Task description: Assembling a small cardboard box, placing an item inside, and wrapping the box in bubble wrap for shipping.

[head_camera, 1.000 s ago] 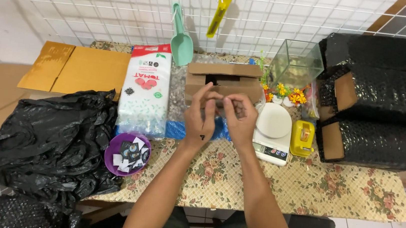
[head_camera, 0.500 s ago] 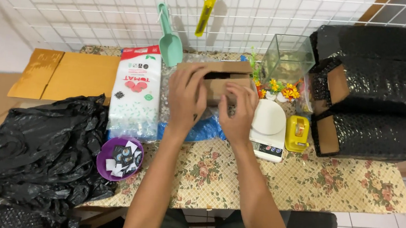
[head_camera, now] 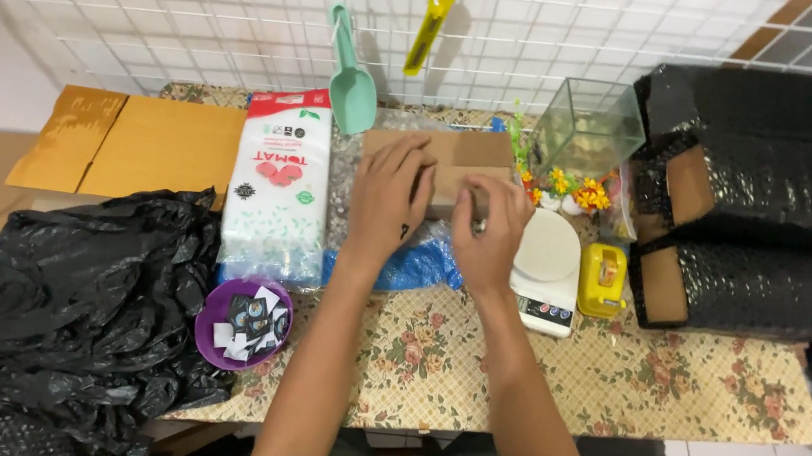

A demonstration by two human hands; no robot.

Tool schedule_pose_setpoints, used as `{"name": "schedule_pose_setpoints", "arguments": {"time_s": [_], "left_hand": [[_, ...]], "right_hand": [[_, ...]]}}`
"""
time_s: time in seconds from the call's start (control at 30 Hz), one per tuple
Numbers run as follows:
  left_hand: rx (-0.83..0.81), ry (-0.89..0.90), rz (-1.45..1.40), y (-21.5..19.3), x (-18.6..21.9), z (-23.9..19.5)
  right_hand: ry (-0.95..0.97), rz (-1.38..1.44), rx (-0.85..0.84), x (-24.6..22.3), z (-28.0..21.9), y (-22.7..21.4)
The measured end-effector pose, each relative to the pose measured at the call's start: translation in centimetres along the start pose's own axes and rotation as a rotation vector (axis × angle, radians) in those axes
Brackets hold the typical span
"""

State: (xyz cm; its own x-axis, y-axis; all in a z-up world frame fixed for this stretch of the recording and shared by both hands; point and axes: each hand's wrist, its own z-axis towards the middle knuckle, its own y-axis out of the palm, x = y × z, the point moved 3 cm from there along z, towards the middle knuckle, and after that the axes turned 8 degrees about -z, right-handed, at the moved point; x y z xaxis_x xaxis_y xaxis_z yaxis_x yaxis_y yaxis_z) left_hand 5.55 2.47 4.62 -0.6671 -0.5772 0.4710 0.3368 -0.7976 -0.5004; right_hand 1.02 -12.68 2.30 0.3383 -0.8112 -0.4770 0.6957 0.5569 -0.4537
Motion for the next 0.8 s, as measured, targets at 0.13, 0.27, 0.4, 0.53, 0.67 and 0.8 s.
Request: {"name": "schedule_pose_setpoints", "arguments": {"time_s": [0.13,0.27,0.4,0.53,0.67,0.8], "left_hand": [[-0.085,-0.039,-0.010,-0.5,0.1,1.0],[-0.067,-0.015,0.117,-0.6,0.3,1.0],[-0.083,-0.035,0.175,0.5,-0.7,0.7],[-0.068,-0.033,0.140,0.8,-0.9,0.6],[-0.008,-0.001,0.116,1.7,-1.5,0.1],[0.019,-0.034,0.067,1.1,-1.1,0.1]], "right_hand": [[-0.121,-0.126,0.002,0.3,3.4,0.6],[-0.172,-0.169,-0.035,-0.5,4.9,1.3],[-0.094,-0.221,-0.110,-0.2,4.4,1.5],[-0.058,-0.275,-0.155,-0.2,3.9,1.3],[-0.147,-0.255,-0.140,-0.4,4.1,1.3],[-0.277,-0.012,-0.233,0.7,5.1,2.6]]}}
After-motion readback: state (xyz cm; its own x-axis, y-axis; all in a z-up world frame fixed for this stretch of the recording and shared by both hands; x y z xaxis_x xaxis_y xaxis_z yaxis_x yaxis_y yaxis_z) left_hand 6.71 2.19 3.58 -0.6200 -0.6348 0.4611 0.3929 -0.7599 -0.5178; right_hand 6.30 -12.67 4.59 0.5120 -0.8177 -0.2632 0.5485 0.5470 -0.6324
